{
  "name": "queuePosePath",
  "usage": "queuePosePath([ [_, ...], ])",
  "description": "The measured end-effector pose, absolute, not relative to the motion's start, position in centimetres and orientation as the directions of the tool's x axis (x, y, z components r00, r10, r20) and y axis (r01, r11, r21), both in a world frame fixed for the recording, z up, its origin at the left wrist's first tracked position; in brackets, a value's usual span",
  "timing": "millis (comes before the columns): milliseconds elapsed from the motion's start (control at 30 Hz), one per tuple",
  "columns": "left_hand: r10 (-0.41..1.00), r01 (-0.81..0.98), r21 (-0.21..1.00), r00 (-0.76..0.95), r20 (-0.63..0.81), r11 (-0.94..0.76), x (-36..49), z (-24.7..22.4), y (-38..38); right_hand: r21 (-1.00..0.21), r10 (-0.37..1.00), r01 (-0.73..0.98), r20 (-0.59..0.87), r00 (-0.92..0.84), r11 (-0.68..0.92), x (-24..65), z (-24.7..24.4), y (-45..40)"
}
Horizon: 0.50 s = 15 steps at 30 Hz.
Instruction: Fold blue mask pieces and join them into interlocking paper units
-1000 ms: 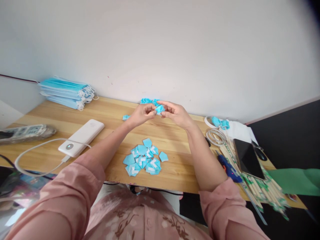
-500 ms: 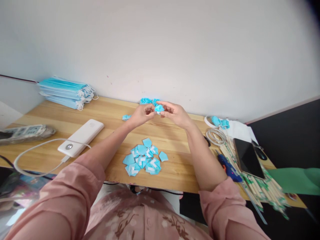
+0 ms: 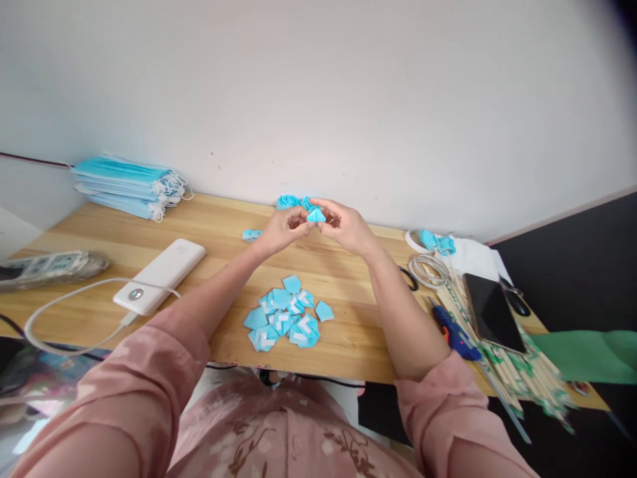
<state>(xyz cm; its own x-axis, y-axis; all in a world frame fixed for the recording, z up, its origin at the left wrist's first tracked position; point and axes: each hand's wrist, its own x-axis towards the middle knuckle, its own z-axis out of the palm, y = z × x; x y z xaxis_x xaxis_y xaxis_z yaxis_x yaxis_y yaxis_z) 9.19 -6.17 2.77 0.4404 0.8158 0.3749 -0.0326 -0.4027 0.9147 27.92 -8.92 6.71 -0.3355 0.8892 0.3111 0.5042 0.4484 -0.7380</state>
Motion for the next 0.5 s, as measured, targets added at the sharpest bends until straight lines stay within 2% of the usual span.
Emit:
queuePosePath([
  [133, 0.839, -0.066, 0.936, 0.423, 0.341, -0.347, 9.5, 2.6, -6.1, -0.767, 0.890, 0.468, 0.301, -0.342, 0.439, 28.2, 6.7, -8.8],
  [300, 0.878, -0.150, 0.956, 0.380, 0.291, -0.252, 9.5, 2.6, -5.9, -0.922, 0.922, 0.224, 0.241, -0.305, 0.315, 29.7, 7.1, -8.8],
  [500, 0.898, -0.158, 0.959, 0.341, 0.278, -0.237, 9.8, 2.3, -6.0, -0.917, 0.929, 0.254, 0.233, -0.287, 0.308, 29.8, 6.9, -8.5],
])
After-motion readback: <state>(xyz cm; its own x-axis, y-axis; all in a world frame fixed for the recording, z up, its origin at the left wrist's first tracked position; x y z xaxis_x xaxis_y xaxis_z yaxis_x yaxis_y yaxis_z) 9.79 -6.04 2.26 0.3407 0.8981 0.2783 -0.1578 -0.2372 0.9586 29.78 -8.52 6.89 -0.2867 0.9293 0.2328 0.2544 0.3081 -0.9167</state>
